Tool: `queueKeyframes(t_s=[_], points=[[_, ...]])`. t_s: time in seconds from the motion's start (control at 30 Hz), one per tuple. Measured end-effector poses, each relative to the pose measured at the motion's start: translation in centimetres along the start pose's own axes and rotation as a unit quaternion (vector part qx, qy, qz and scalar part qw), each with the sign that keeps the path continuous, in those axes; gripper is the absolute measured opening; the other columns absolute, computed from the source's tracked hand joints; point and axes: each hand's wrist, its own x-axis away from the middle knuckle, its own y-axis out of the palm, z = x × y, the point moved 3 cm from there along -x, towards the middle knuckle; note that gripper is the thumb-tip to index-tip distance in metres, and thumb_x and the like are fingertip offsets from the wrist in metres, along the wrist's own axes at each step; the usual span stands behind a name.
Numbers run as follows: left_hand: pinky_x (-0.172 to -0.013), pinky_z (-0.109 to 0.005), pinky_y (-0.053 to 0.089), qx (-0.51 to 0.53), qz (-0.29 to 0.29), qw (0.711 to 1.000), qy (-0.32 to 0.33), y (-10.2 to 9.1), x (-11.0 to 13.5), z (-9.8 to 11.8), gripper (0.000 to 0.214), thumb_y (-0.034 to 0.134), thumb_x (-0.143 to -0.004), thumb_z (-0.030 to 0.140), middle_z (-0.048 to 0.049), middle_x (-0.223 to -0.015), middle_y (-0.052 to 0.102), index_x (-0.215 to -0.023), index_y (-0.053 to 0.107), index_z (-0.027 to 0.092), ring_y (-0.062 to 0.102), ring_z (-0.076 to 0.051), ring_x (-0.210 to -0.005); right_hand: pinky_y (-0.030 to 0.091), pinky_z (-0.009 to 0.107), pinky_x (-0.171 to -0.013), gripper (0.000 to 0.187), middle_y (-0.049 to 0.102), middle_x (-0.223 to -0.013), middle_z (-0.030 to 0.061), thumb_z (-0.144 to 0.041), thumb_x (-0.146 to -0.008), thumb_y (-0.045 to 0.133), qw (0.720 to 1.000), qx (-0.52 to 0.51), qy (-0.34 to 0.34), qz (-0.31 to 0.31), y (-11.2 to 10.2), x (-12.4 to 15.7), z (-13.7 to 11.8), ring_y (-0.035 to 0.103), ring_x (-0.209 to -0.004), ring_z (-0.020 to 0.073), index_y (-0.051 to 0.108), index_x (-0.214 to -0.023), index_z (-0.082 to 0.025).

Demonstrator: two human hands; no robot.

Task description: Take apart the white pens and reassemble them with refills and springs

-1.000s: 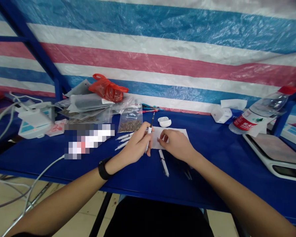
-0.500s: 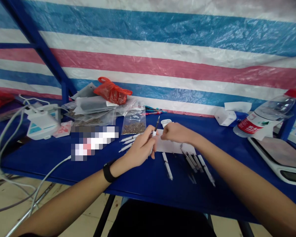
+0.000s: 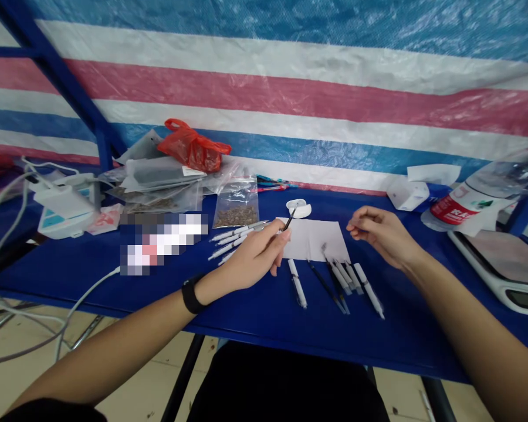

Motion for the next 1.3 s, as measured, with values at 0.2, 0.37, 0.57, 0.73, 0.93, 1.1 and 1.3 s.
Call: queueKeyframes(t_s=[0.2, 0.37, 0.57, 0.73, 0.93, 1.1, 1.3], points=[[-0.053, -0.028, 0.027, -0.173, -0.039, 0.982, 0.064, 1.0, 0.6, 0.7, 0.027, 0.035, -0.106, 0.039, 0.0082, -0.054, 0.036, -0.091, 0.05, 0.022, 0.043, -0.013, -0.046, 0.051, 0.027, -0.057, 0.02, 0.068, -0.065, -0.0003, -0.032, -0.064, 0.081, 0.992, -0.042, -0.094, -0.077, 3.1, 2.4, -1.6, 0.059, -0.056, 0.012, 0.065, -0.067, -0.021], [-0.054, -0.029, 0.025, -0.174, -0.049, 0.982, 0.057, 1.4, 0.7, 0.9, 0.026, 0.033, -0.107, 0.037, 0.0077, -0.057, 0.038, -0.096, 0.051, 0.021, 0.043, -0.013, -0.047, 0.052, 0.028, -0.058, 0.02, 0.066, -0.065, -0.0021, -0.032, -0.068, 0.085, 0.983, -0.063, -0.138, -0.105, 4.1, 3.7, -2.2, 0.06, -0.055, 0.0119, 0.068, -0.068, -0.021], [-0.054, -0.028, 0.024, -0.179, -0.051, 0.981, 0.052, 1.3, 0.7, 1.0, 0.027, 0.033, -0.107, 0.038, 0.0078, -0.057, 0.037, -0.094, 0.05, 0.021, 0.042, -0.013, -0.047, 0.052, 0.026, -0.054, 0.021, 0.066, -0.065, -0.0021, -0.034, -0.07, 0.089, 0.974, -0.077, -0.185, -0.105, 3.8, 3.4, -1.9, 0.06, -0.055, 0.0118, 0.071, -0.071, -0.022], [-0.055, -0.028, 0.025, -0.189, -0.052, 0.979, 0.05, 1.5, 0.7, 0.8, 0.028, 0.032, -0.107, 0.038, 0.0073, -0.058, 0.039, -0.095, 0.05, 0.02, 0.045, -0.013, -0.049, 0.054, 0.025, -0.054, 0.02, 0.069, -0.07, -0.0003, -0.035, -0.074, 0.088, 0.966, -0.043, -0.22, -0.129, 4.1, 3.5, -1.7, 0.062, -0.057, 0.0116, 0.073, -0.074, -0.022], [-0.054, -0.028, 0.025, -0.194, -0.046, 0.979, 0.049, 1.5, 0.7, 0.9, 0.027, 0.032, -0.107, 0.037, 0.0072, -0.059, 0.04, -0.096, 0.051, 0.021, 0.045, -0.013, -0.049, 0.055, 0.025, -0.055, 0.019, 0.069, -0.072, -0.0004, -0.035, -0.078, 0.086, 0.964, -0.025, -0.23, -0.133, 4.2, 3.5, -1.6, 0.062, -0.057, 0.0107, 0.073, -0.077, -0.021], [-0.055, -0.028, 0.026, -0.202, -0.043, 0.977, 0.046, 1.5, 0.8, 0.8, 0.029, 0.031, -0.107, 0.038, 0.0069, -0.059, 0.039, -0.097, 0.051, 0.021, 0.046, -0.014, -0.05, 0.055, 0.025, -0.054, 0.022, 0.068, -0.07, -0.0009, -0.037, -0.078, 0.085, 0.965, -0.035, -0.221, -0.138, 4.3, 3.7, -1.8, 0.061, -0.055, 0.0108, 0.072, -0.075, -0.021], [-0.054, -0.028, 0.024, -0.199, -0.045, 0.978, 0.041, 1.5, 0.7, 0.8, 0.028, 0.031, -0.107, 0.038, 0.007, -0.058, 0.039, -0.095, 0.049, 0.021, 0.046, -0.014, -0.049, 0.054, 0.024, -0.053, 0.024, 0.067, -0.068, -0.0022, -0.039, -0.076, 0.087, 0.965, -0.068, -0.228, -0.106, 3.8, 3.6, -1.7, 0.062, -0.054, 0.0106, 0.07, -0.076, -0.022]])
